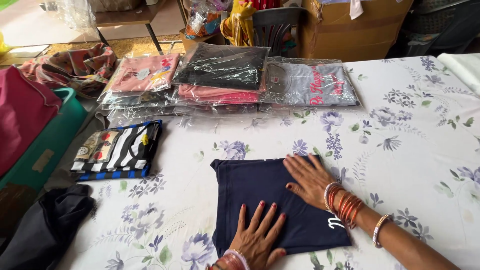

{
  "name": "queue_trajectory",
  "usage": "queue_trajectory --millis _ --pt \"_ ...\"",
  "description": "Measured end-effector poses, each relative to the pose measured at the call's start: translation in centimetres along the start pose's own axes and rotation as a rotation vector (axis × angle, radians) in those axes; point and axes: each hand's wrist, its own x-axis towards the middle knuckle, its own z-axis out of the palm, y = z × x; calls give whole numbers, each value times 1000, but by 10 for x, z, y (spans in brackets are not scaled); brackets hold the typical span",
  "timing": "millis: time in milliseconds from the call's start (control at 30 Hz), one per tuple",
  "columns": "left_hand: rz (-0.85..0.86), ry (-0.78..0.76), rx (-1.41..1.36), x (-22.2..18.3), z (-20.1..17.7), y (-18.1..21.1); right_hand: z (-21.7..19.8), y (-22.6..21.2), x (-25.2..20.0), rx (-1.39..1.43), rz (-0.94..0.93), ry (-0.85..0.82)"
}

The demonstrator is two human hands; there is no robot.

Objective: Folding a navy blue t-shirt on a table and placing it into a plastic polybag.

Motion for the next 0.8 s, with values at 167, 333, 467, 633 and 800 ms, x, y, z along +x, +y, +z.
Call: queue_trajectory --millis 167,333,467,633,800 --pt "64 474 431 -69 79 -8 22 53 -14 -139 434 5" --pt "-53 -66 -160 -27 -52 -3 5 30 -10 -154 535 -28" --pt "-59 56 -326 32 -46 -31 -25 -21 -9 -298 400 78" --pt "-40 -108 -93 77 -48 -42 -30 -83 -39 -143 56 -195" --pt "-401 -306 63 59 -59 -96 -17 -30 -77 -256 164 -11"
